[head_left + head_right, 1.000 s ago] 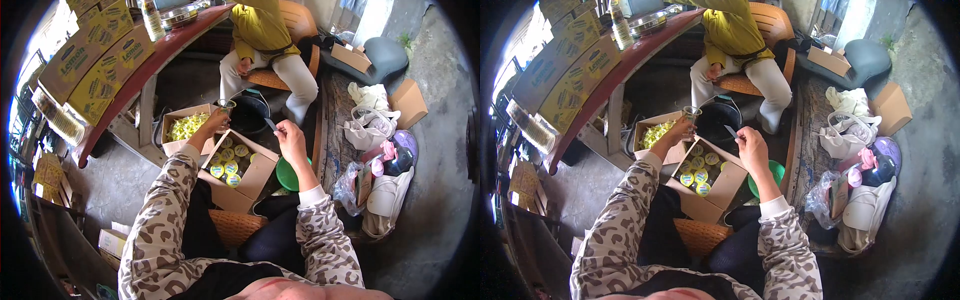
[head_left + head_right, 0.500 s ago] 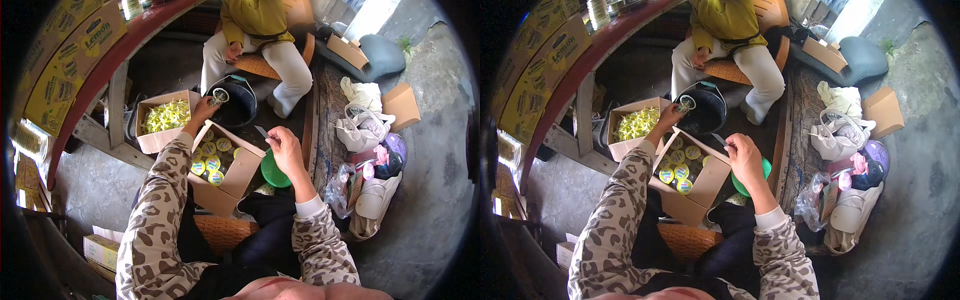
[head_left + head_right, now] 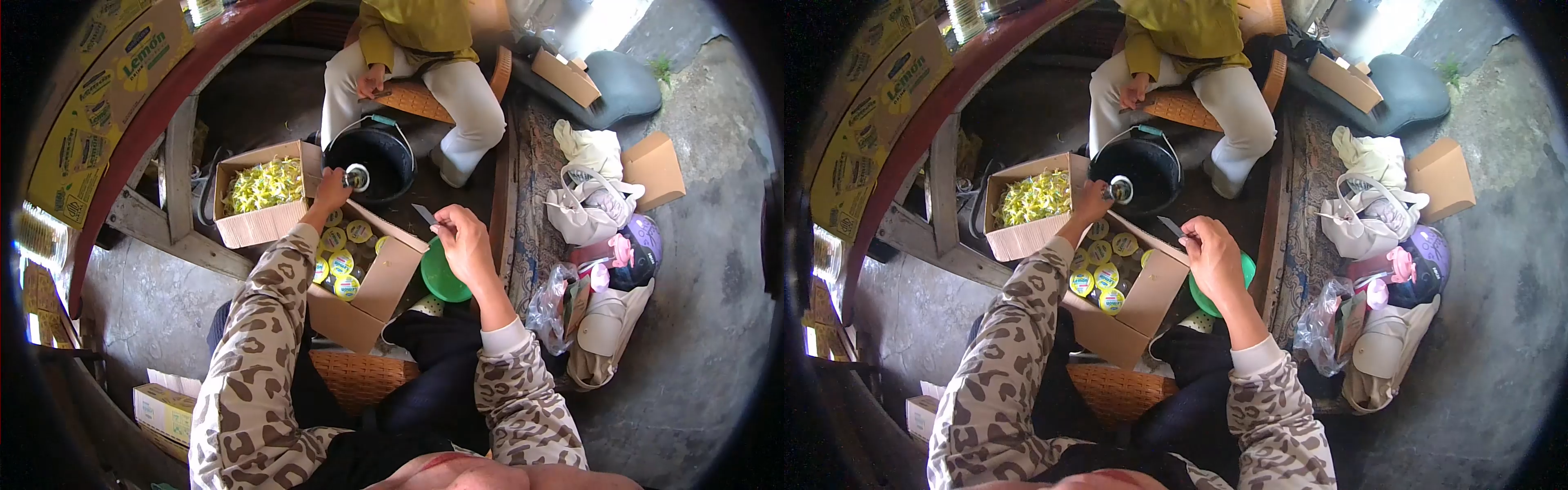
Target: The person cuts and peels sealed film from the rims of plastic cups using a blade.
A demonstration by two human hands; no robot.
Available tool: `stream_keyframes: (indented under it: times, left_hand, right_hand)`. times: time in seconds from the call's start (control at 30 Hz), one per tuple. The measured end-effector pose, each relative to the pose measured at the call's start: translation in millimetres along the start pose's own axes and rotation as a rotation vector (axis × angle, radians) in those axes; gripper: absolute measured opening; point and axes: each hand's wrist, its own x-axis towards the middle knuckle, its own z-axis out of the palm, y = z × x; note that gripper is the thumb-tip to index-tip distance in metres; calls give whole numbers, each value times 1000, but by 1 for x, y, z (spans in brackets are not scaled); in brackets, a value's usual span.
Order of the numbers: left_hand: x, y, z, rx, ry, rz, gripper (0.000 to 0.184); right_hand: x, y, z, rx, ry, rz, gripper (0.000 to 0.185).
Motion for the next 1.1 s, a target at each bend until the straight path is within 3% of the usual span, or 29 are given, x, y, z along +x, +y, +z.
stream_keyframes:
  times: [0.07, 0.13, 0.23, 0.27, 0.3, 0.37, 0.4, 0.57, 0.67, 0.7, 0.73, 0.8, 0.83, 0.9, 0.93, 1.1]
  left_hand:
    - [-1, 11, -4, -26, 35, -11, 47]
    - [-1, 14, -7, 86, -181, -50, 49]
    - [5, 38, -23, -100, -52, -17, 54]
    - [2, 63, -44, -140, 110, 21, 53]
    - [2, 86, -70, -220, 69, -13, 56]
    - [-3, 109, -103, -141, 226, 32, 57]
    - [-6, 123, -131, -290, 127, -42, 60]
    - [-78, 178, -272, -217, 419, 101, 61]
    - [-128, 196, -356, -384, 607, 120, 55]
    - [-146, 204, -386, -210, 726, 173, 52]
    - [-152, 192, -415, -465, 715, 218, 48]
    - [-180, 195, -478, -71, 961, 184, 45]
    - [-192, 187, -504, -294, 974, 376, 44]
    - [-221, 186, -567, 116, 1176, 359, 47]
    - [-226, 166, -607, 139, 1264, 377, 53]
    - [-243, 182, -689, -202, 1450, 457, 55]
  right_hand:
    - [0, -1, 0, 8, 8, -22, 14]
    - [0, -3, -1, 8, 3, -13, 15]
    - [-2, -4, 1, -21, 19, -56, 13]
    - [-3, 0, 5, -12, 30, -105, 13]
    - [-3, 3, 6, -1, 44, -120, 14]
    - [-3, 4, 7, -2, 42, -124, 16]
    - [-2, 6, 7, 34, 33, -131, 16]
    - [-5, -7, -4, 40, 61, -148, 14]
    - [-6, -14, -7, 60, 71, -140, 14]
    - [-6, -15, -7, 80, 76, -149, 14]
    - [-5, -15, -7, 99, 80, -159, 15]
    - [-4, -15, -4, 100, 78, -190, 16]
    - [-5, -16, -3, 81, 66, -194, 16]
    - [-7, -20, -2, 30, 46, -196, 16]
    - [-8, -20, -1, 36, 46, -203, 16]
    - [-9, -19, 9, -16, 2, -193, 15]
